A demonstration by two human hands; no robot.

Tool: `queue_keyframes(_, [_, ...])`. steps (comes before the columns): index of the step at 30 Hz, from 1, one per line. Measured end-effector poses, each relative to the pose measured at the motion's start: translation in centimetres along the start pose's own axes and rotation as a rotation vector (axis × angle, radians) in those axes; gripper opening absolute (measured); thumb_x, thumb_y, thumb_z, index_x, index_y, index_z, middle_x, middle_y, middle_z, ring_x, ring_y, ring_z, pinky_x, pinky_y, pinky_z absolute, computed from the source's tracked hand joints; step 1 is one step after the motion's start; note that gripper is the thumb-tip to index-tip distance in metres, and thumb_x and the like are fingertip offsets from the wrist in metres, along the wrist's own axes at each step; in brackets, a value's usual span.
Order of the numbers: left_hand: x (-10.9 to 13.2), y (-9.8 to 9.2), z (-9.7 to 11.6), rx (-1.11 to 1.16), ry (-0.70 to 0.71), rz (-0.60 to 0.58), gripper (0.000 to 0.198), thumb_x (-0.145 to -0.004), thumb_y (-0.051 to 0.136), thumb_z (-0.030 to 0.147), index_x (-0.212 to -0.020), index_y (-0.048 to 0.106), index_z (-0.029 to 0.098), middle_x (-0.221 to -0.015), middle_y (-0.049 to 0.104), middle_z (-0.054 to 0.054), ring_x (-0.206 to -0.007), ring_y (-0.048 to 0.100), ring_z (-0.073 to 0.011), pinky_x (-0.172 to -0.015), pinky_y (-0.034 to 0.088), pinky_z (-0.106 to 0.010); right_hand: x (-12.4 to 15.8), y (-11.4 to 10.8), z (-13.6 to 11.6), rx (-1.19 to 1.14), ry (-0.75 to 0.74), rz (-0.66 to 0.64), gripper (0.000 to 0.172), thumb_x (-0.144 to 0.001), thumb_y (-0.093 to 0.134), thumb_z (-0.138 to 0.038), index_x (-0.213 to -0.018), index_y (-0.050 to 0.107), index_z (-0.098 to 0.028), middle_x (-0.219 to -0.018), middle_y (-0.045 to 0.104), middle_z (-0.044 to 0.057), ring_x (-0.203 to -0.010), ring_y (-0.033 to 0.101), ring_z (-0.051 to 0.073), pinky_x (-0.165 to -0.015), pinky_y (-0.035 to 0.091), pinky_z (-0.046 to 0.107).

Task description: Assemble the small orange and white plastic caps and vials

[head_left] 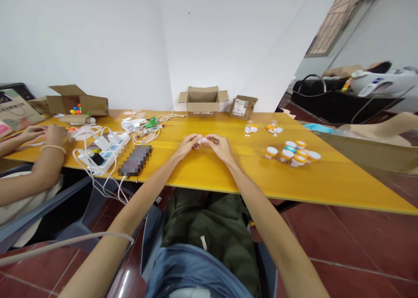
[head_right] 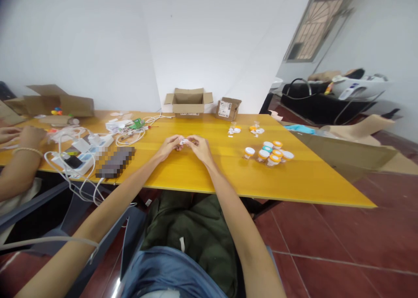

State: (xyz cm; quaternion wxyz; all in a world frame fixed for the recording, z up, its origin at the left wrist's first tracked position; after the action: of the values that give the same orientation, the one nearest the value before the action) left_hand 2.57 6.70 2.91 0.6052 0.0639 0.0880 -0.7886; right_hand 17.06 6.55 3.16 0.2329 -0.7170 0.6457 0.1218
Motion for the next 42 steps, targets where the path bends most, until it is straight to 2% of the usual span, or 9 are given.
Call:
queue_keyframes(5, [-0.2,0.0,-0.2,-0.014,0.021,-0.013,0.042,-0.076,0.077,0.054,-0.095,0.072,0.017,-0.070,0.066,0.001,-0.062,0.059,-0.0107,-0.063,0.047,-0.022,0.2,0.1,0.0,0.011,0.009,-0.009,0.041,-0.080,0.063,-0.063,-0.081,0.072,-0.023,-0.074,0.074,0.003,-0.063,0.069,0.020,-0.064,0.058,0.034])
queue_keyframes(13, [0.0,0.2,0.1,-0.003,0.054,-0.028,0.046,-0.069,0.084,0.049,-0.102,0.073,0.018,-0.086,0.072,-0.002,-0.075,0.062,-0.0144,-0.074,0.050,-0.026,0.4,0.0,0.3,-0.006,0.086,-0.002,0.061,-0.076,0.057,-0.081,-0.064,0.063,-0.022,-0.056,0.066,0.002,-0.048,0.063,0.016,-0.048,0.054,0.028])
queue_keyframes(19, [0.2,0.4,0.6,-0.014,0.089,-0.052,0.048,-0.063,0.088,0.046,-0.100,0.074,0.018,-0.096,0.074,-0.006,-0.091,0.065,-0.0193,-0.084,0.050,-0.031,0.6,0.2,1.0,-0.026,0.238,0.006,0.061,-0.079,0.058,-0.079,-0.058,0.058,-0.021,-0.050,0.063,0.004,-0.041,0.059,0.015,-0.039,0.048,0.025])
queue_keyframes(25, [0.1,0.3,0.6,-0.001,0.098,-0.039,0.050,-0.060,0.090,0.044,-0.099,0.074,0.017,-0.098,0.075,-0.006,-0.094,0.066,-0.0203,-0.092,0.049,-0.034,0.6,0.1,1.0,-0.056,0.289,-0.004,0.061,-0.077,0.062,-0.079,-0.058,0.057,-0.021,-0.050,0.063,0.003,-0.039,0.056,0.012,-0.036,0.044,0.022])
queue_keyframes(30, [0.1,0.1,0.3,0.030,0.056,-0.018,0.051,-0.059,0.090,0.043,-0.098,0.073,0.016,-0.094,0.074,-0.005,-0.086,0.066,-0.0182,-0.084,0.051,-0.032,0.4,0.0,0.8,-0.088,0.226,-0.017,0.053,-0.074,0.067,-0.072,-0.066,0.063,-0.020,-0.059,0.067,0.002,-0.047,0.059,0.012,-0.042,0.047,0.022])
queue_keyframes(34, [0.0,0.1,0.3,0.052,0.029,-0.013,0.044,-0.064,0.087,0.046,-0.093,0.073,0.016,-0.081,0.072,-0.002,-0.073,0.064,-0.0145,-0.074,0.050,-0.028,0.1,0.0,0.0,-0.081,0.094,-0.017,0.040,-0.072,0.073,-0.061,-0.075,0.068,-0.022,-0.070,0.069,0.001,-0.062,0.064,0.016,-0.054,0.054,0.026])
queue_keyframes(39, [0.1,0.2,0.2,0.065,0.001,-0.024,0.040,-0.071,0.082,0.053,-0.081,0.072,0.015,-0.067,0.065,0.000,-0.063,0.060,-0.0114,-0.066,0.049,-0.024,0.1,0.0,-0.6,-0.043,-0.036,-0.028,0.027,-0.070,0.077,-0.045,-0.084,0.069,-0.023,-0.090,0.071,0.002,-0.078,0.068,0.018,-0.074,0.058,0.033])
queue_keyframes(42, [0.1,0.2,0.0,0.049,-0.022,-0.019,0.041,-0.076,0.077,0.054,-0.074,0.068,0.015,-0.063,0.063,0.000,-0.059,0.059,-0.0109,-0.062,0.048,-0.023,0.1,0.1,-0.6,-0.023,-0.089,-0.038,0.024,-0.070,0.077,-0.040,-0.087,0.070,-0.023,-0.094,0.070,0.003,-0.083,0.068,0.019,-0.078,0.058,0.035])
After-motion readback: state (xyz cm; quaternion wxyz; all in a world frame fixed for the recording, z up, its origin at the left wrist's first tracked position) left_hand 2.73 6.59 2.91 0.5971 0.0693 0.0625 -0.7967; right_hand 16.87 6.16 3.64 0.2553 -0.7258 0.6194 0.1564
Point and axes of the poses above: each hand's wrist, its own x-axis away from the middle knuckle, its own y-axis out of the palm, z = x × y, the point moved 7 cm from there along -x, towards the middle knuckle
